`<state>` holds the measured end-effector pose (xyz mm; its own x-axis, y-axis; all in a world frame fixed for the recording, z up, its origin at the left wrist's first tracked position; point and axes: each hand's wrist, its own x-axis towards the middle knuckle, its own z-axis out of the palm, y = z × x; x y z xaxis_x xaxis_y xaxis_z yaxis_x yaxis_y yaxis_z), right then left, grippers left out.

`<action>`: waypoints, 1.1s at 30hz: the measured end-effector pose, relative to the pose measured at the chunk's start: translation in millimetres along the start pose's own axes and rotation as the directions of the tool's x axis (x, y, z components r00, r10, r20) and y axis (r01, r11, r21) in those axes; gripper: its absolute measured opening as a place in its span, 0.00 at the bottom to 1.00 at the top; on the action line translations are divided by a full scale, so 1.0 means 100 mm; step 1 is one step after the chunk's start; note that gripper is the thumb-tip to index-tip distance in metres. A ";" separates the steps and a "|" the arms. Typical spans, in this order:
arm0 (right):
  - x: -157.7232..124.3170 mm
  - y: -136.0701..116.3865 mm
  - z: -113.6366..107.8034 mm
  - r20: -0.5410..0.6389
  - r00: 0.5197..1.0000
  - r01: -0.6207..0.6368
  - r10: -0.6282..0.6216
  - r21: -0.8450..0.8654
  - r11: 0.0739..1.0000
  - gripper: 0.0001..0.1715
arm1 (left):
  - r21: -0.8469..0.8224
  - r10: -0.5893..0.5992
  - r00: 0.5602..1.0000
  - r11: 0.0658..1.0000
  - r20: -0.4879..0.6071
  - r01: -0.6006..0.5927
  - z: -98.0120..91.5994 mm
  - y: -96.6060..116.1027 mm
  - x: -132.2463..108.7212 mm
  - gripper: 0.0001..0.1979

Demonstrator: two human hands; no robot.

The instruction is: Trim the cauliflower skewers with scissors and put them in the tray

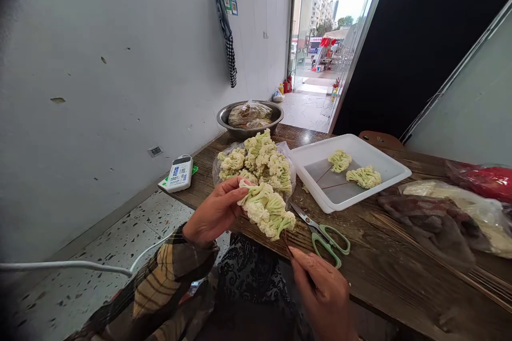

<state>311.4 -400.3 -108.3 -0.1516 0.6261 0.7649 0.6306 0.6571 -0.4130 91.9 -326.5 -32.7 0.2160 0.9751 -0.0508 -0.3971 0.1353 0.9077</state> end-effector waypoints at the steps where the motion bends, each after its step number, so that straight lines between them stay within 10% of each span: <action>1: 0.00 -0.01 0.01 -0.005 1.000 0.002 -0.002 0.000 1.000 0.09 | 0.011 0.014 1.000 1.000 -0.010 -0.014 0.01 0.01 -0.01 0.12; 13: -0.08 0.04 0.04 0.047 0.990 -0.137 0.132 0.130 0.982 0.08 | 0.134 0.132 0.989 0.983 -0.073 -0.122 0.06 0.06 -0.09 0.11; 19: -0.10 0.05 0.06 0.527 0.691 -0.716 0.494 0.408 0.566 0.18 | 0.338 0.165 0.986 0.927 0.023 -0.163 0.03 0.10 -0.08 0.10; 22: -0.08 0.04 0.13 0.600 0.652 -0.756 0.463 0.478 0.447 0.22 | 0.423 0.146 0.985 0.890 0.088 -0.169 0.04 0.12 -0.08 0.09; 27: -0.07 0.02 0.20 0.329 0.797 -0.603 0.506 0.427 0.674 0.16 | 0.576 0.148 0.982 0.795 0.119 -0.190 0.07 0.22 -0.09 0.09; 33: 0.00 -0.02 0.14 -0.078 0.982 -0.167 0.173 0.085 0.982 0.10 | 0.716 0.185 0.973 0.660 0.139 -0.227 0.09 0.33 -0.13 0.07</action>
<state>299.6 -395.8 -115.0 0.0201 0.6957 0.7181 0.5801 0.5769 -0.5751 84.6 -336.4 1.4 0.2605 0.9494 0.1757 0.3274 -0.2580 0.9090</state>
